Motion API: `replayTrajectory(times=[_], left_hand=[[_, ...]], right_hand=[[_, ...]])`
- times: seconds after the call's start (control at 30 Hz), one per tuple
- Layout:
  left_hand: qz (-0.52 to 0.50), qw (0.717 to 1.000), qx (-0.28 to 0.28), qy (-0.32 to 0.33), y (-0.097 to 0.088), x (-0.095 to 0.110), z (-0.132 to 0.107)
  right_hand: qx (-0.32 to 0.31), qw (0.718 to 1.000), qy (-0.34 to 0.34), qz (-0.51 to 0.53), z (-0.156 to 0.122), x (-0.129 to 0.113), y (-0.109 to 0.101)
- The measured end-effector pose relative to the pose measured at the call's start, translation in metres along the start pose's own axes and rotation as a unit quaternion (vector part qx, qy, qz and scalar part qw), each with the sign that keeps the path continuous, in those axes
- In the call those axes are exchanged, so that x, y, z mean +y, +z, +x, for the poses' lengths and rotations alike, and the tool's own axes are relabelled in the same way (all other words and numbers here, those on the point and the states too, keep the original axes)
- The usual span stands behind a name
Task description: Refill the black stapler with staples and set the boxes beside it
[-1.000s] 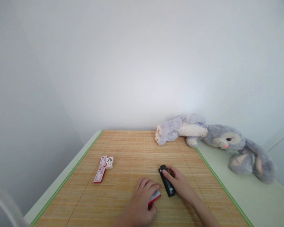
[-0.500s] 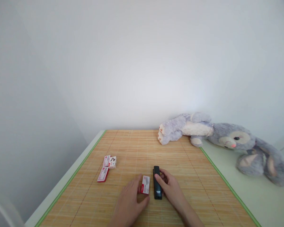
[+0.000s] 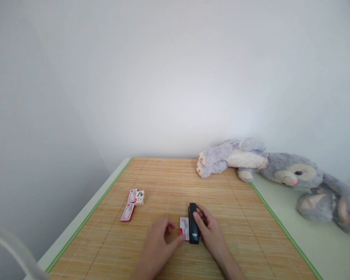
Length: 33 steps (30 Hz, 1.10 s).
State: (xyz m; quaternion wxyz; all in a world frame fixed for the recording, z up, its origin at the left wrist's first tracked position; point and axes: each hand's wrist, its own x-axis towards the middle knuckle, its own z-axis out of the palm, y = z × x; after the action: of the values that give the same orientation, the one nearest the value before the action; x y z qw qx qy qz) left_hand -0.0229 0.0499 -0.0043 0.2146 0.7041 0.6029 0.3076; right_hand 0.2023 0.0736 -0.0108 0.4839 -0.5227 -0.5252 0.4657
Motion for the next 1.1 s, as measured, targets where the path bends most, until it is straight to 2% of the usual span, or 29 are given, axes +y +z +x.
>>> replayTrajectory(times=[0.1,0.17,0.2,0.23,0.3,0.33,0.43,0.6,0.7,0.8,0.9,1.0,1.1], left_hand=[[0.065,0.981,0.166,-0.075,-0.029,-0.040,0.005],[0.141,0.944,0.266,-0.137,-0.054,-0.070,0.009],[0.175,0.931,0.276,-0.159,-0.066,-0.083,0.011],[0.189,0.932,0.259,-0.171,-0.076,-0.094,0.013],[0.178,0.945,0.205,-0.181,-0.086,-0.106,0.014],[0.161,0.952,0.184,-0.183,-0.085,-0.106,0.013],[0.100,0.962,0.172,-0.186,-0.061,-0.080,0.008],[-0.014,0.984,0.110,-0.140,0.003,0.003,0.003],[-0.035,0.991,0.068,-0.110,0.023,0.035,0.001],[-0.069,0.992,-0.010,-0.106,0.022,0.043,-0.006],[-0.107,0.987,-0.082,-0.086,0.006,0.035,-0.010],[-0.079,0.992,-0.098,-0.030,-0.009,0.028,-0.002],[-0.066,0.990,-0.121,0.042,-0.014,0.028,0.014]], right_hand=[[0.012,0.999,0.028,0.025,-0.003,0.003,-0.001],[0.015,0.999,0.027,0.031,-0.003,0.005,-0.002],[0.014,0.999,0.024,0.031,-0.003,0.007,-0.003],[0.014,0.999,0.020,0.029,-0.003,0.008,-0.003],[0.014,0.999,0.020,0.025,-0.002,0.010,-0.003],[0.016,0.999,0.022,0.022,-0.002,0.010,-0.003],[0.023,0.999,0.026,0.014,-0.001,0.010,-0.002],[0.026,0.999,0.022,0.000,-0.001,0.007,-0.002],[0.026,0.999,0.019,0.004,-0.001,0.004,-0.002],[0.038,0.999,0.015,-0.004,-0.001,0.000,-0.002],[0.056,0.998,-0.005,-0.020,-0.002,-0.005,-0.003],[0.048,0.998,-0.026,-0.022,-0.002,-0.007,-0.004],[0.024,0.999,-0.028,-0.030,-0.002,-0.004,-0.003]])
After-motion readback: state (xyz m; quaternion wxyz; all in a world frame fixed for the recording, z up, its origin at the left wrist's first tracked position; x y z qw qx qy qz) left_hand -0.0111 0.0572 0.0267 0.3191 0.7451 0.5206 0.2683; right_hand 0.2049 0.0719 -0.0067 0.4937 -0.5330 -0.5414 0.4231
